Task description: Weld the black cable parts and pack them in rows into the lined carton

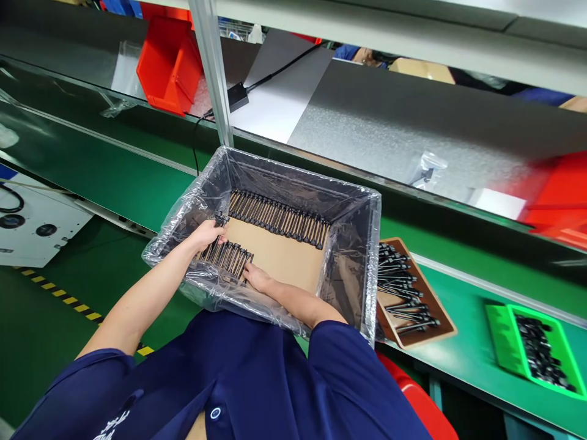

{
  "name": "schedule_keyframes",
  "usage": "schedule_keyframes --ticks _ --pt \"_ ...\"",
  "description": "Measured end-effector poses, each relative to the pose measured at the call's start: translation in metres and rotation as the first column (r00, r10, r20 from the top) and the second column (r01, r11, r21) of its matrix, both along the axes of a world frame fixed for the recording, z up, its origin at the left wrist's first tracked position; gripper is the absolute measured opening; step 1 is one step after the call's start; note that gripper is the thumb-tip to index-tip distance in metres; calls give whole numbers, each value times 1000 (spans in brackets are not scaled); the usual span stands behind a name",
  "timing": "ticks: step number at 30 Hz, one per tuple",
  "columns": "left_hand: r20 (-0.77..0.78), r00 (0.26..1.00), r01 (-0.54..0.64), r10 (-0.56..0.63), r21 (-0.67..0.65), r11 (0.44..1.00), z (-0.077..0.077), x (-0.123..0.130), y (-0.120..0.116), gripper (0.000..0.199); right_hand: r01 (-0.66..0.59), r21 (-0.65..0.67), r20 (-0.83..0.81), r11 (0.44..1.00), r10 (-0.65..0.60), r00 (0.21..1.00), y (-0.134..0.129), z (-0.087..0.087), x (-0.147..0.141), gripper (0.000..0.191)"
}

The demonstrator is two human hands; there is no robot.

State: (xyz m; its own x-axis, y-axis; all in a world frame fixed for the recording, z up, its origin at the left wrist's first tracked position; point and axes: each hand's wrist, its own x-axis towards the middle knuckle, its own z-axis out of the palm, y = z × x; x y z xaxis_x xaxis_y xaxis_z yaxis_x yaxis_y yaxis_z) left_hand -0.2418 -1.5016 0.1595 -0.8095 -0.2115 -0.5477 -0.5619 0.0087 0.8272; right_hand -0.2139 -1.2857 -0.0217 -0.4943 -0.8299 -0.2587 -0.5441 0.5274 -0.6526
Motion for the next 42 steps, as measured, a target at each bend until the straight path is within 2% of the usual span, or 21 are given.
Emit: schedule_keyframes --ticks 4,7,9,11,12,14,16,17,20,23,25,27,28,31,33,37,42 --pt "-4 1000 5 -5 9 1000 -3 -1 1 15 -47 5 -54 999 47 997 -4 0 3 12" --pt "8 999 32 -33 32 999 -4 0 3 19 -52 -31 -58 998 50 997 -4 8 0 12" --pt "14 998 63 -64 60 996 -4 1 4 21 51 -105 -1 993 -51 999 -5 19 -7 11" --pt "13 994 103 -105 93 990 -5 3 5 21 274 -201 189 940 -237 953 -9 37 -18 9" --pt "10 992 124 -126 108 986 -5 3 6 20 409 -232 342 883 -319 884 -13 47 -24 10" --pt "-1 986 164 -165 130 978 -7 4 7 20 643 -219 673 734 -364 645 -24 70 -35 16" --pt "-15 981 194 -194 135 972 -8 5 9 22 773 -156 877 615 -273 395 -36 91 -40 22" --pt "-21 979 203 -202 132 970 -8 6 10 24 808 -133 924 574 -224 310 -41 101 -41 23" --pt "-25 980 197 -196 104 975 -6 6 12 31 876 -55 970 479 -182 161 -53 119 -37 18" --pt "-13 989 151 -150 66 986 -4 4 11 37 902 9 979 432 -189 81 -53 126 -41 16" --pt "-5 994 108 -108 42 993 -3 3 10 36 917 16 977 400 -199 70 -45 124 -53 13" --pt "-4 998 64 -64 14 998 -3 1 8 30 928 15 956 371 -277 95 -32 115 -68 13" --pt "-8 999 47 -48 -1 999 -3 0 8 25 922 30 924 387 -363 122 -24 109 -74 15" --pt "-25 999 32 -33 -40 999 -6 -2 6 12 855 170 735 489 -641 221 -5 80 -77 22" --pt "-21 999 38 -39 -53 998 -9 -3 6 9 810 285 634 513 -734 242 3 57 -65 24" --pt "9 999 42 -41 -63 997 -11 -4 7 5 755 406 576 515 -785 226 1 21 -36 23" --pt "33 999 27 -25 -59 998 -9 -3 7 8 713 442 533 544 -799 279 -11 4 -30 25"
